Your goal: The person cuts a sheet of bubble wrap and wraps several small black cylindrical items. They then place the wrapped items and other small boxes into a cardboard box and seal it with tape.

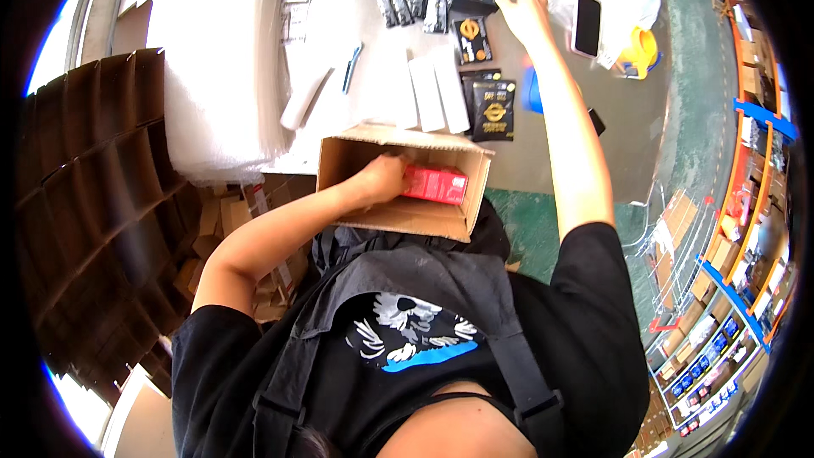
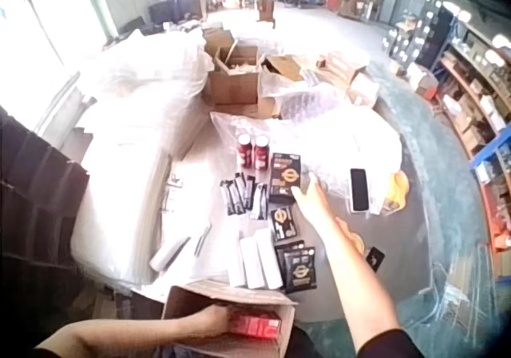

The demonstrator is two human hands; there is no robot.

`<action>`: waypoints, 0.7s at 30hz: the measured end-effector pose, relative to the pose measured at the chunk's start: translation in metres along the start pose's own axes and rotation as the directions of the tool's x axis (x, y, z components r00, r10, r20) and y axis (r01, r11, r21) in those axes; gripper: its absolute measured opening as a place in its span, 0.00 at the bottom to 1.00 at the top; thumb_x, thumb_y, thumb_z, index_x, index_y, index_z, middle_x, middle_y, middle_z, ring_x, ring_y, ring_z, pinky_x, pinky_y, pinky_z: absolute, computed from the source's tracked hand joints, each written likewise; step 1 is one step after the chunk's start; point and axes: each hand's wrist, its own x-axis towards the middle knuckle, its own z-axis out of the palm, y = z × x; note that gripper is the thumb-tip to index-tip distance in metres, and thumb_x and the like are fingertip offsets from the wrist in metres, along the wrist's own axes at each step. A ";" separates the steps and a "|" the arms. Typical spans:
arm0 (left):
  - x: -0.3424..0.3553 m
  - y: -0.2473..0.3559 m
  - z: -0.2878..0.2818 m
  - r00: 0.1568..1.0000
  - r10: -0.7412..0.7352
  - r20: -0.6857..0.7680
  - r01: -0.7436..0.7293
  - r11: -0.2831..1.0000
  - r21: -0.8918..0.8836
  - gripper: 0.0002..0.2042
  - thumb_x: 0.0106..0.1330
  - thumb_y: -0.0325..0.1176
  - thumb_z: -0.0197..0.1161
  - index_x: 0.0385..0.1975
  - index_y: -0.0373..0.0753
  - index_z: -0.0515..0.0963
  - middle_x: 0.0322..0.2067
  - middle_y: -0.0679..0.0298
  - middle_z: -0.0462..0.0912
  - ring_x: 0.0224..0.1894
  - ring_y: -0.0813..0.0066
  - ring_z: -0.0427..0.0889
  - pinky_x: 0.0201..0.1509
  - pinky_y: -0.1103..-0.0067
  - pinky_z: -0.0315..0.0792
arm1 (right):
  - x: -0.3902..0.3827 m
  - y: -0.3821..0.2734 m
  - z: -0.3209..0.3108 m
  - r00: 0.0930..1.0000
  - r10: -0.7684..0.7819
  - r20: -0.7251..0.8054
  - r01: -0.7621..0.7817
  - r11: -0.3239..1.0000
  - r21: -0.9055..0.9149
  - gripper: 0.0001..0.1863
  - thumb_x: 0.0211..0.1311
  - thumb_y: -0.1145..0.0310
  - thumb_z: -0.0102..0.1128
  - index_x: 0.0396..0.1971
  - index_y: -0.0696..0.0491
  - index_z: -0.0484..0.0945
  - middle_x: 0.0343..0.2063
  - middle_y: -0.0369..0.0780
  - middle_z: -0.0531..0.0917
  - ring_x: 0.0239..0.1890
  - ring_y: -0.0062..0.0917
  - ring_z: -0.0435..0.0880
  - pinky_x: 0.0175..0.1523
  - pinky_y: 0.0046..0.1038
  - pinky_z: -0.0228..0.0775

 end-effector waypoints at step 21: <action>-0.048 0.004 -0.014 0.952 -0.273 -0.135 0.037 0.544 -0.839 0.25 0.61 0.17 0.47 0.62 0.28 0.65 0.54 0.48 0.75 0.57 0.66 0.75 0.59 0.76 0.71 | -0.243 -0.186 -0.124 0.463 -0.328 0.823 0.345 0.923 0.173 0.35 0.51 0.69 0.65 0.62 0.52 0.64 0.39 0.48 0.77 0.40 0.43 0.82 0.45 0.42 0.78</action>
